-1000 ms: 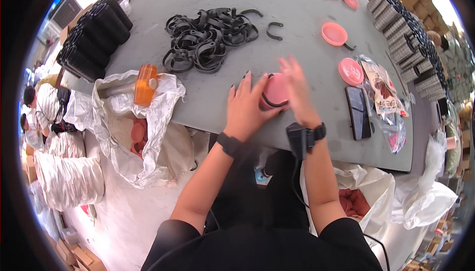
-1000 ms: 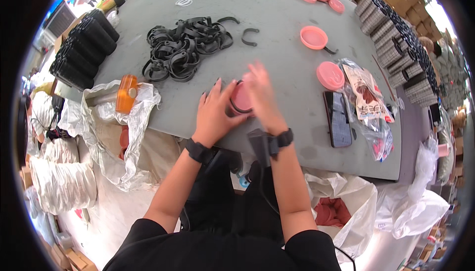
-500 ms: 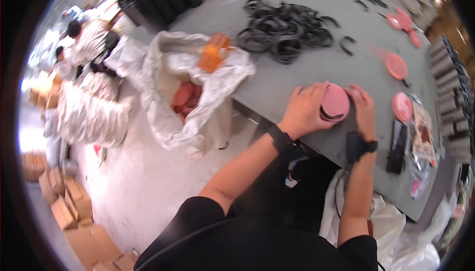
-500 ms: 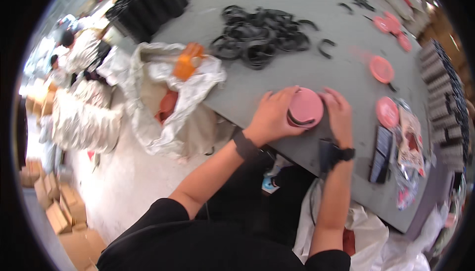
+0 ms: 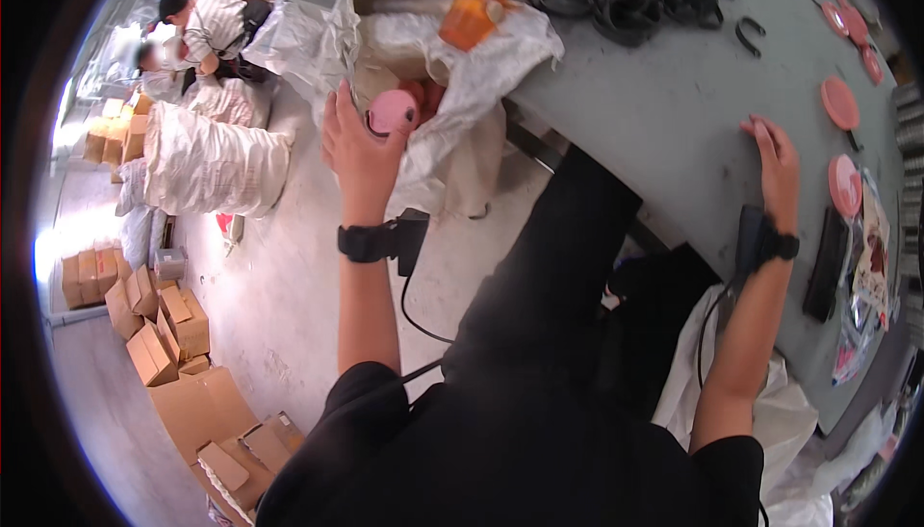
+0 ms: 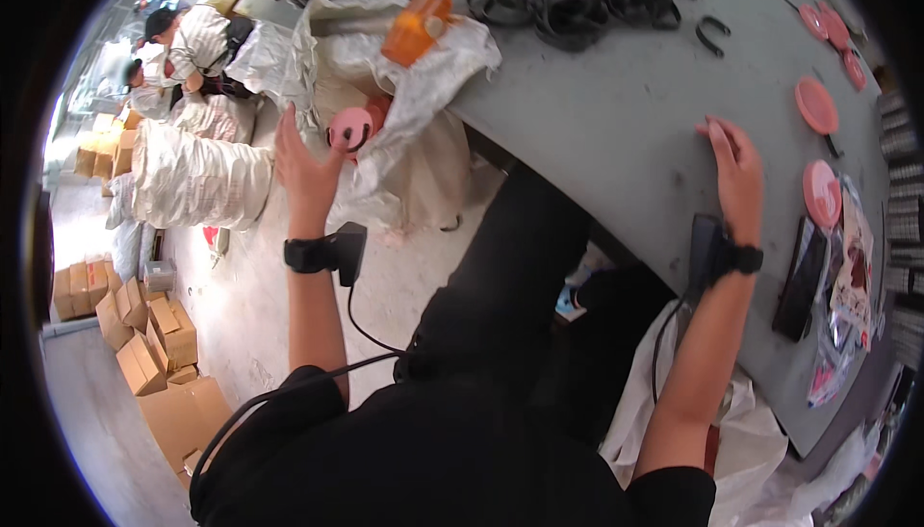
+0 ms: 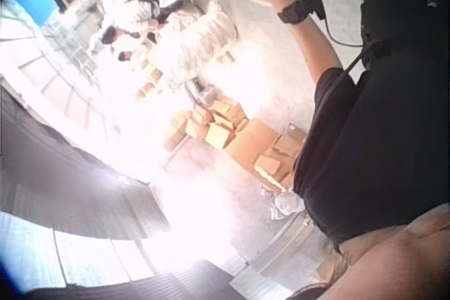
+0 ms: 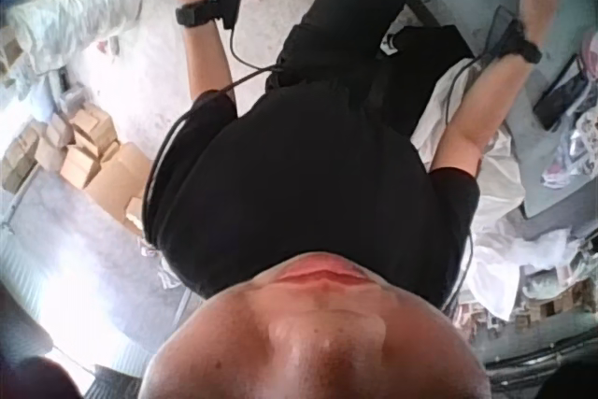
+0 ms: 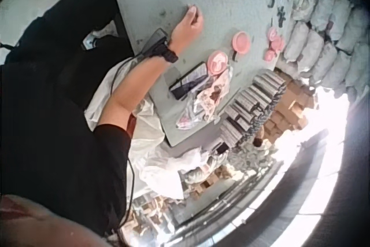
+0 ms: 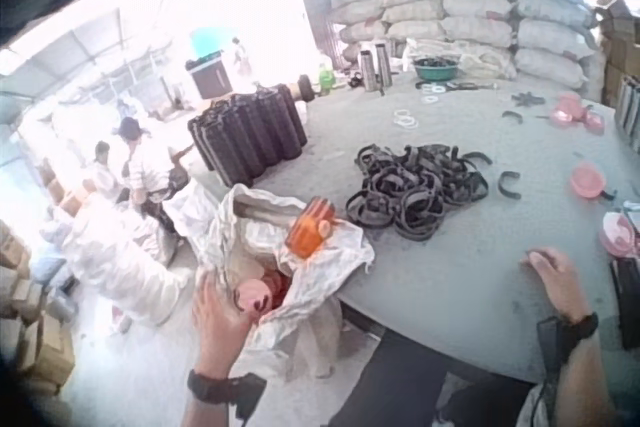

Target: Fitting black rubber gaskets into pink plastic lids at an assembly station.

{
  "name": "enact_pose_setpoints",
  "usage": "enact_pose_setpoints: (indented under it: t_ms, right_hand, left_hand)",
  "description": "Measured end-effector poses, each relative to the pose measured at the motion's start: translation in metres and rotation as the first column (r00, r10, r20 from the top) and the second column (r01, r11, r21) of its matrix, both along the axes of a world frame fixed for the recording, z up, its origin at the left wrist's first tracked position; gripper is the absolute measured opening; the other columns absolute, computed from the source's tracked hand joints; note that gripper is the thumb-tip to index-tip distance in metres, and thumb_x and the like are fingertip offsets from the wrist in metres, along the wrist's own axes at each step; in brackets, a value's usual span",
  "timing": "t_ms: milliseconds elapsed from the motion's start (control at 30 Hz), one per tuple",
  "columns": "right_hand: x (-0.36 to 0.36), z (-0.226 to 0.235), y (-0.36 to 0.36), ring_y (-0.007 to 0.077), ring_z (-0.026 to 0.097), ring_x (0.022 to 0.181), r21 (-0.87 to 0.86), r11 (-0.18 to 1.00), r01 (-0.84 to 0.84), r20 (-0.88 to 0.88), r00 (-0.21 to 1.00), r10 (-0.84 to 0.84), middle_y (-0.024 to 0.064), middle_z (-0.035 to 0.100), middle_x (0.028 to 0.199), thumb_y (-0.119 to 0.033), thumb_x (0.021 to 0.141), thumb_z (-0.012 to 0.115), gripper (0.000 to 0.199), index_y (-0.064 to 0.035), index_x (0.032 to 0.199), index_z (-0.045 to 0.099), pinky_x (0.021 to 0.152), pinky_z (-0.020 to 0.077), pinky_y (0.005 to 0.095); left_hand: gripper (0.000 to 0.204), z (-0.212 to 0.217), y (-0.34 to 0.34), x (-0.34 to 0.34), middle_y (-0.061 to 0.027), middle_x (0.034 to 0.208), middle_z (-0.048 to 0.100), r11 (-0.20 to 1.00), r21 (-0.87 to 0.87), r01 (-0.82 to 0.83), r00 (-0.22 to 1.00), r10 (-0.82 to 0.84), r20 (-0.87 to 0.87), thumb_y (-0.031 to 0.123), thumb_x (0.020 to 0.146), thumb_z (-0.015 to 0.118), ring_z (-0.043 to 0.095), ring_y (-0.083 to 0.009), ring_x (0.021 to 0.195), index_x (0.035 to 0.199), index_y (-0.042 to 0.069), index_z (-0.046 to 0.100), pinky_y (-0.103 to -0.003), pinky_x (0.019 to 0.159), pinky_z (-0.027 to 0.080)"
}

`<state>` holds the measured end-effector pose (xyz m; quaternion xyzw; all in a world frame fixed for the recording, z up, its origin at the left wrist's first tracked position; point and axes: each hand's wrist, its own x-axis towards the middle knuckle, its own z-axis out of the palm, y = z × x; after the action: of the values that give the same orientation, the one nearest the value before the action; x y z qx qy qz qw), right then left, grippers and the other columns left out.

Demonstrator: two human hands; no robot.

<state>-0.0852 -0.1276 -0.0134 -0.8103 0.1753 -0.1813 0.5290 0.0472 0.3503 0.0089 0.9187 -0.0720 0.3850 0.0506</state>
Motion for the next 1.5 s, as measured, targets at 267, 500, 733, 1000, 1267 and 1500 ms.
enact_pose_setpoints:
  t_ms: [267,500,733,1000,1267,1500]
  right_hand:
    - [0.000,-0.012,-0.004,0.0100,0.059,0.098,0.043,0.999,0.002,0.008,1.000,-0.002,0.0071,0.069,0.103,-0.023,0.096,0.057,0.031,0.0011,0.113,0.063,0.092,0.0407,0.0228]
    - [-0.007,-0.008,-0.002,0.0093,0.059,0.098,-0.003,1.000,-0.002,0.036,0.999,0.003,0.0052,0.070,0.103,-0.023,0.096,0.057,0.029,-0.0005,0.112,0.064,0.092,0.0407,0.0224]
    - [-0.001,-0.013,-0.004,0.0074,0.058,0.096,0.009,1.000,-0.008,0.069,0.998,0.007,0.0030,0.070,0.102,-0.023,0.095,0.057,0.027,-0.0027,0.112,0.065,0.089,0.0405,0.0204]
    - [-0.001,-0.013,-0.009,0.0068,0.059,0.097,-0.015,1.000,-0.028,0.061,0.998,0.029,0.0031,0.070,0.102,-0.024,0.095,0.057,0.028,-0.0031,0.112,0.065,0.089,0.0401,0.0195]
    - [-0.004,-0.011,-0.008,0.0088,0.059,0.100,-0.083,0.996,-0.039,0.038,0.998,0.042,0.0053,0.070,0.103,-0.024,0.095,0.057,0.030,-0.0022,0.114,0.064,0.093,0.0397,0.0218]
    - [-0.003,-0.014,-0.012,0.0101,0.059,0.103,-0.071,0.997,-0.039,0.035,0.999,0.041,0.0069,0.069,0.105,-0.021,0.096,0.056,0.028,-0.0008,0.114,0.063,0.096,0.0390,0.0223]
  left_hand:
    - [0.030,-0.016,-0.015,-0.113,-0.0098,0.101,0.064,0.791,-0.550,0.266,-0.098,-0.546,-0.832,0.019,0.083,0.068,0.062,-0.0232,0.089,0.107,0.004,0.059,-0.033,0.081,0.049]
    - [0.040,-0.003,-0.022,-0.158,-0.0103,0.113,0.054,0.753,-0.566,0.336,-0.139,-0.554,-0.821,0.010,0.069,0.075,0.055,-0.0280,0.103,0.107,0.009,0.060,-0.033,0.089,0.046]
    - [0.026,0.002,-0.030,-0.156,-0.0061,0.117,0.049,0.603,-0.603,0.522,-0.259,-0.562,-0.786,0.006,0.063,0.076,0.052,-0.0254,0.109,0.087,0.013,0.066,-0.040,0.097,0.037]
    - [0.020,0.002,-0.041,-0.156,-0.0057,0.120,0.052,0.588,-0.404,0.701,-0.059,-0.517,-0.854,0.002,0.068,0.071,0.055,-0.0257,0.106,0.084,0.011,0.062,-0.038,0.093,0.042]
    - [0.016,-0.031,-0.025,-0.131,-0.0052,0.103,0.068,0.528,-0.661,0.533,-0.087,-0.743,-0.663,-0.006,0.068,0.065,0.066,-0.0224,0.075,0.079,0.005,0.060,-0.031,0.064,0.052]
    - [0.018,-0.041,-0.011,-0.123,-0.0010,0.103,0.068,0.386,-0.330,0.862,0.066,-0.730,-0.681,0.005,0.066,0.068,0.066,-0.0188,0.074,0.081,0.013,0.063,-0.031,0.059,0.051]
